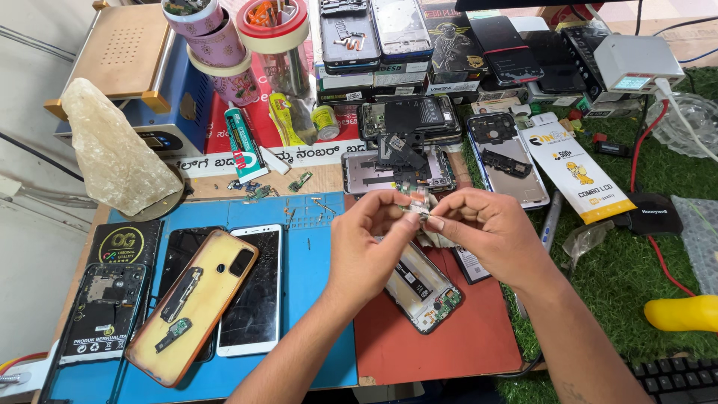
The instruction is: The person repairs a disassembled smartphone at a cluttered workbench. They hold the phone frame, work on its internal components by hand, wipe parts with a cloth, apply liquid from a yellow bottle, and handle the battery and small components while reassembling the device.
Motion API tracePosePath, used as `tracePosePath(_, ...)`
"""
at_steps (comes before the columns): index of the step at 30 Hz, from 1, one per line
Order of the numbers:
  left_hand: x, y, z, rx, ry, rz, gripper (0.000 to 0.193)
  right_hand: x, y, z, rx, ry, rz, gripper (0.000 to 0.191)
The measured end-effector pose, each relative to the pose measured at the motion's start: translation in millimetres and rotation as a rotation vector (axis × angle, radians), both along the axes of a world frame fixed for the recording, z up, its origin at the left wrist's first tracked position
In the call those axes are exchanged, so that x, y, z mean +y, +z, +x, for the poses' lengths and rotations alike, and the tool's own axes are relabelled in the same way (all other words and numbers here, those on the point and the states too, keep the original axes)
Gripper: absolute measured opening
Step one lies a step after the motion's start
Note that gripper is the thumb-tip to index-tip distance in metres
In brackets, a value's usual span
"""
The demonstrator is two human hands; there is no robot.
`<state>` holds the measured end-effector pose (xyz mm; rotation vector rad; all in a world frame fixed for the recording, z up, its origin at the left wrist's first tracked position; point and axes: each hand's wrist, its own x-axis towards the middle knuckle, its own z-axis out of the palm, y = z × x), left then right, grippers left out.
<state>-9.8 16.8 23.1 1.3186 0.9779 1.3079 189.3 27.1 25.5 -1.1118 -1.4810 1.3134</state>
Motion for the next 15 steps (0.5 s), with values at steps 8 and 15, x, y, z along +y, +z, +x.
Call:
tracePosePath(8, 5.3, -8.3, -0.5, -0.037, 0.083, -0.074, 0.013, -1.0, -3.5, 2.8, 0.054, 0.025, -0.094, 0.013)
tracePosePath(15, 5.2, -9.8, -0.1, 0.018, 0.078, -0.078, 0.011, -0.8, -1.4, 3.3, 0.004, 0.056, -0.153, 0.014)
